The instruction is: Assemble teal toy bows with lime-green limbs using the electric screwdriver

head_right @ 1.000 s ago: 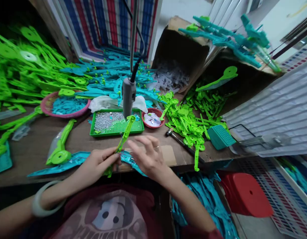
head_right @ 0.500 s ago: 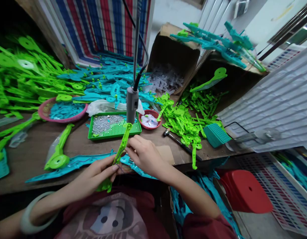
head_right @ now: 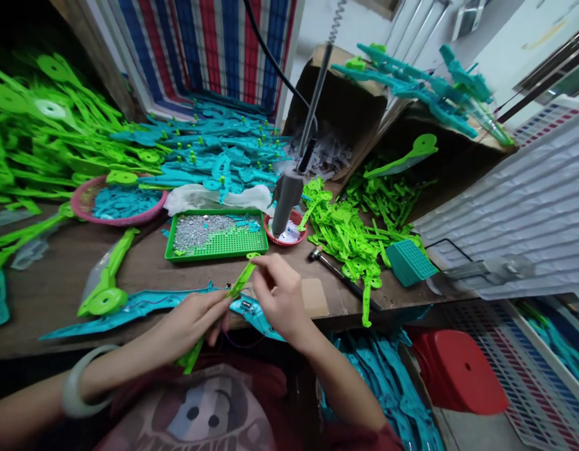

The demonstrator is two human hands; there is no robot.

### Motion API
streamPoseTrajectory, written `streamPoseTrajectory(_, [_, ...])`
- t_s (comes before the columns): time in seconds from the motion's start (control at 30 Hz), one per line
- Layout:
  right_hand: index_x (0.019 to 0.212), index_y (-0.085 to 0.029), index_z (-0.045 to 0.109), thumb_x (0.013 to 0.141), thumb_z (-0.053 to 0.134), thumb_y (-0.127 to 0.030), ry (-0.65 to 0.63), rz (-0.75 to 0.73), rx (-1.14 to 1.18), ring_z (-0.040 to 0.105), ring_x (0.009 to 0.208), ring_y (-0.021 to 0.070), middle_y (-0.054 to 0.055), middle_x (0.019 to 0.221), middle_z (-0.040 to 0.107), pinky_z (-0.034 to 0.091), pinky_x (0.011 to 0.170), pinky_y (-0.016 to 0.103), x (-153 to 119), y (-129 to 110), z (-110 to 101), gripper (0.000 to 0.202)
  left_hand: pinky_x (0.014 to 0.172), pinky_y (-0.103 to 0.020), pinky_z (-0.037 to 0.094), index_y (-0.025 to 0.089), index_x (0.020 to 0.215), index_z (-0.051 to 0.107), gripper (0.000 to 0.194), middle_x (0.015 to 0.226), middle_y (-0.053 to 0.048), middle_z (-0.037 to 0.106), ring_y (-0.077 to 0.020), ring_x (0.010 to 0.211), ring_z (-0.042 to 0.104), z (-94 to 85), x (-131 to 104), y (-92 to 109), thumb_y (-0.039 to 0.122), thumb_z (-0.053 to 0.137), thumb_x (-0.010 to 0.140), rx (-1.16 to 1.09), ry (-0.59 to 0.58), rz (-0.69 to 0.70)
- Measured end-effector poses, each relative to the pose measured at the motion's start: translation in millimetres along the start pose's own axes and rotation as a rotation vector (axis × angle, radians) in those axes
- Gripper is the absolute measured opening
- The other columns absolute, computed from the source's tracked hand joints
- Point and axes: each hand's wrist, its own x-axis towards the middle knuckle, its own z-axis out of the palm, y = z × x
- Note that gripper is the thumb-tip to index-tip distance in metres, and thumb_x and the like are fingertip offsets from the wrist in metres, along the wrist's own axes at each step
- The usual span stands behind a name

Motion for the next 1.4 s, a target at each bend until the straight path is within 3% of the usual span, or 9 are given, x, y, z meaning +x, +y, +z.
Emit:
streamPoseTrajectory(0.07, [0.108, -0.018, 0.065, 0.096, 0.054, -0.021, -0.041, 0.075, 0.023, 0.057, 0.069, 0.0124, 0.001, 0.082, 0.059, 0.045, 0.061, 0.024, 2, 2, -8, 0.016, 0.062, -0.026, 0.042, 0.022, 0.072, 0.056, 0.044, 0.049, 0.004, 0.057, -0.0141, 0.050, 0.058, -2.4, 4, -4, 0.044, 0.035, 0.103, 0.048, 0.052, -0.003])
streamPoseTrajectory(0.2, [0.113, -0.018, 0.065, 0.092, 0.064, -0.022, -0.280, 0.098, -0.044, 0.059, 0.070, 0.0122, 0.000, 0.082, 0.063, 0.046, 0.062, 0.023, 1, 6, -13, 0.021, 0.061, -0.026, 0.040, 0.022, 0.069, 0.055, 0.046, 0.043, 0.006, 0.054, -0.0137, 0.045, 0.056, -2.2, 11, -13, 0.046, 0.035, 0.104, 0.101, 0.094, -0.017])
streamPoseTrajectory(0.33, [0.097, -0.017, 0.067, 0.094, 0.060, -0.020, -0.295, 0.107, -0.011, 0.061, 0.075, 0.0136, 0.002, 0.082, 0.065, 0.046, 0.064, 0.024, -3, 15, -4, 0.008, 0.062, -0.027, 0.040, 0.023, 0.068, 0.052, 0.047, 0.042, 0.007, 0.051, -0.0138, 0.044, 0.055, 0.8, 11, -16, 0.045, 0.033, 0.104, 0.133, 0.102, -0.011])
streamPoseTrajectory(0.57, [0.094, -0.019, 0.072, 0.092, 0.065, -0.022, -0.154, 0.194, 0.401, 0.067, 0.070, 0.0123, 0.003, 0.088, 0.067, 0.057, 0.058, 0.024, -9, 21, 12, 0.008, 0.060, -0.029, 0.037, 0.024, 0.077, 0.050, 0.040, 0.051, 0.005, 0.052, -0.0173, 0.051, 0.056, 5.4, 12, -19, 0.043, 0.029, 0.104, 0.245, 0.067, -0.036])
streamPoseTrajectory(0.7, [0.091, -0.021, 0.072, 0.091, 0.067, -0.019, -0.064, 0.285, 0.554, 0.069, 0.067, 0.0115, 0.001, 0.086, 0.064, 0.061, 0.060, 0.024, -16, 20, 23, 0.005, 0.061, -0.032, 0.037, 0.023, 0.087, 0.052, 0.034, 0.065, -0.001, 0.062, -0.0210, 0.061, 0.060, 11.1, 14, -20, 0.035, 0.026, 0.104, 0.398, 0.033, -0.067])
streamPoseTrajectory(0.87, [0.098, -0.023, 0.070, 0.095, 0.061, -0.020, 0.004, 0.292, 0.488, 0.072, 0.073, 0.0114, 0.002, 0.097, 0.065, 0.062, 0.066, 0.024, -28, 20, 32, 0.010, 0.066, -0.033, 0.043, 0.019, 0.101, 0.055, 0.029, 0.085, -0.008, 0.069, -0.0236, 0.074, 0.067, 16.1, 14, -17, 0.027, 0.028, 0.104, 0.476, 0.021, -0.104])
streamPoseTrajectory(1.1, [0.097, -0.022, 0.064, 0.097, 0.057, -0.019, 0.109, 0.152, 0.174, 0.063, 0.085, 0.0147, 0.006, 0.101, 0.057, 0.057, 0.066, 0.026, -33, 27, 41, 0.007, 0.068, -0.035, 0.050, 0.018, 0.107, 0.057, 0.030, 0.088, -0.009, 0.073, -0.0261, 0.081, 0.072, 25.7, 15, -12, 0.027, 0.028, 0.106, 0.509, 0.075, -0.142])
streamPoseTrajectory(1.27, [0.097, -0.021, 0.063, 0.096, 0.058, -0.015, 0.128, 0.110, 0.116, 0.060, 0.088, 0.0151, 0.005, 0.098, 0.055, 0.055, 0.070, 0.026, -34, 26, 41, 0.008, 0.070, -0.035, 0.053, 0.017, 0.113, 0.058, 0.029, 0.095, -0.011, 0.075, -0.0288, 0.090, 0.075, 29.4, 14, -10, 0.027, 0.032, 0.107, 0.601, 0.065, -0.170])
streamPoseTrajectory(1.4, [0.095, -0.021, 0.065, 0.094, 0.059, -0.011, 0.118, 0.077, 0.098, 0.059, 0.088, 0.0141, 0.004, 0.096, 0.056, 0.053, 0.070, 0.025, -34, 24, 40, 0.011, 0.062, -0.035, 0.052, 0.018, 0.112, 0.059, 0.031, 0.089, -0.010, 0.075, -0.0295, 0.082, 0.076, 31.4, 12, -10, 0.028, 0.030, 0.107, 0.679, 0.068, -0.165])
